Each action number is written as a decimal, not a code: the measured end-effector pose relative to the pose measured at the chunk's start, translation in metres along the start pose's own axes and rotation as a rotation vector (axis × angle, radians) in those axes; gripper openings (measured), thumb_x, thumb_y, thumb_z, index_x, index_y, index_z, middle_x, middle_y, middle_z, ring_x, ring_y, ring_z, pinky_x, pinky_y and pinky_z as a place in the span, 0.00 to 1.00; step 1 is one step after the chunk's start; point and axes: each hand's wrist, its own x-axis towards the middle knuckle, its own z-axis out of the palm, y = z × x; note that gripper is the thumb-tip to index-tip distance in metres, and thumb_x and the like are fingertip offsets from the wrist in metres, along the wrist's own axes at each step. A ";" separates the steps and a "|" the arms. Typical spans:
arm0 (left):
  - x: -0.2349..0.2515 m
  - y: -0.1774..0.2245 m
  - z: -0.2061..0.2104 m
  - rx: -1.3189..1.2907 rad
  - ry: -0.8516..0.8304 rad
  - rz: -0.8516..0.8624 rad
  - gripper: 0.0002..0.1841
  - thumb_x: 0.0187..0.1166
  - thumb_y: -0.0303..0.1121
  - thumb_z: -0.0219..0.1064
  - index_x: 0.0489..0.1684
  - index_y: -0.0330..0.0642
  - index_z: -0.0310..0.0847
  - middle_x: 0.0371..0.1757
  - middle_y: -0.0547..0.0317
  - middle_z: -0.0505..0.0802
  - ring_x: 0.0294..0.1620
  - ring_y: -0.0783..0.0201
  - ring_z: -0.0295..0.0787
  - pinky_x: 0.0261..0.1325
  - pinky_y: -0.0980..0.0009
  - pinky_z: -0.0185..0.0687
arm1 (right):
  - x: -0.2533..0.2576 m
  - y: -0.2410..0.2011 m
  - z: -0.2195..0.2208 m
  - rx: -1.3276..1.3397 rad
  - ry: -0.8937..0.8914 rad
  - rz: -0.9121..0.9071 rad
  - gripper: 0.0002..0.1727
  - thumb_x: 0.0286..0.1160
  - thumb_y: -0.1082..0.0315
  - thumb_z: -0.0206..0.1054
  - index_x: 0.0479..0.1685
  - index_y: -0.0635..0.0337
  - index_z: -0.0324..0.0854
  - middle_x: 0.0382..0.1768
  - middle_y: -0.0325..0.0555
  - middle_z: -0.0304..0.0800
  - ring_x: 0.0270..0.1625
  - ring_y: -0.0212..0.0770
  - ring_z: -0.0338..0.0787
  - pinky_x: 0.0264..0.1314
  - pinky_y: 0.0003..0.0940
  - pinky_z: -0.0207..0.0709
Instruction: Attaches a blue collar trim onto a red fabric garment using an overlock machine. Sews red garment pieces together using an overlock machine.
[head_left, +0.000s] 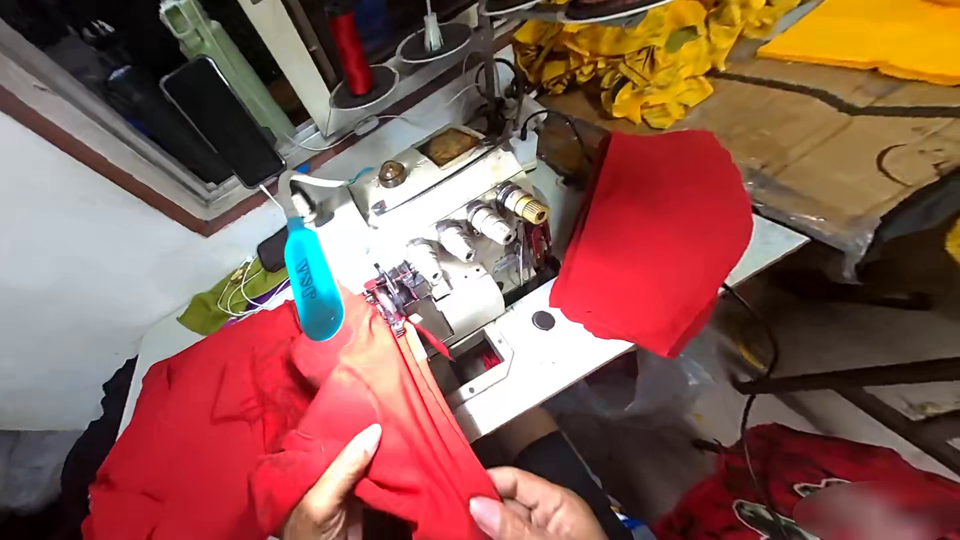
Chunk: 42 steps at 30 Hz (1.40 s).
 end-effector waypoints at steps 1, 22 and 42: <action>0.007 0.003 0.001 0.031 0.035 0.017 0.11 0.78 0.18 0.60 0.40 0.33 0.91 0.38 0.50 0.98 0.42 0.64 0.97 0.54 0.67 0.92 | 0.009 -0.002 0.004 0.007 0.013 0.009 0.08 0.79 0.78 0.65 0.52 0.68 0.85 0.36 0.43 0.97 0.39 0.38 0.97 0.49 0.39 0.92; 0.048 -0.018 0.019 1.157 0.054 0.792 0.19 0.81 0.45 0.62 0.59 0.48 0.94 0.70 0.48 0.89 0.78 0.48 0.79 0.81 0.51 0.71 | 0.080 -0.008 0.044 -0.118 0.258 -0.053 0.09 0.84 0.73 0.64 0.43 0.72 0.86 0.30 0.52 0.96 0.30 0.41 0.97 0.32 0.31 0.91; 0.072 -0.019 -0.002 1.151 0.253 0.354 0.27 0.91 0.41 0.50 0.80 0.31 0.74 0.66 0.34 0.86 0.67 0.44 0.84 0.73 0.53 0.78 | 0.121 0.004 0.052 -0.355 0.426 -0.164 0.20 0.88 0.68 0.60 0.21 0.61 0.84 0.16 0.40 0.89 0.16 0.32 0.87 0.18 0.26 0.81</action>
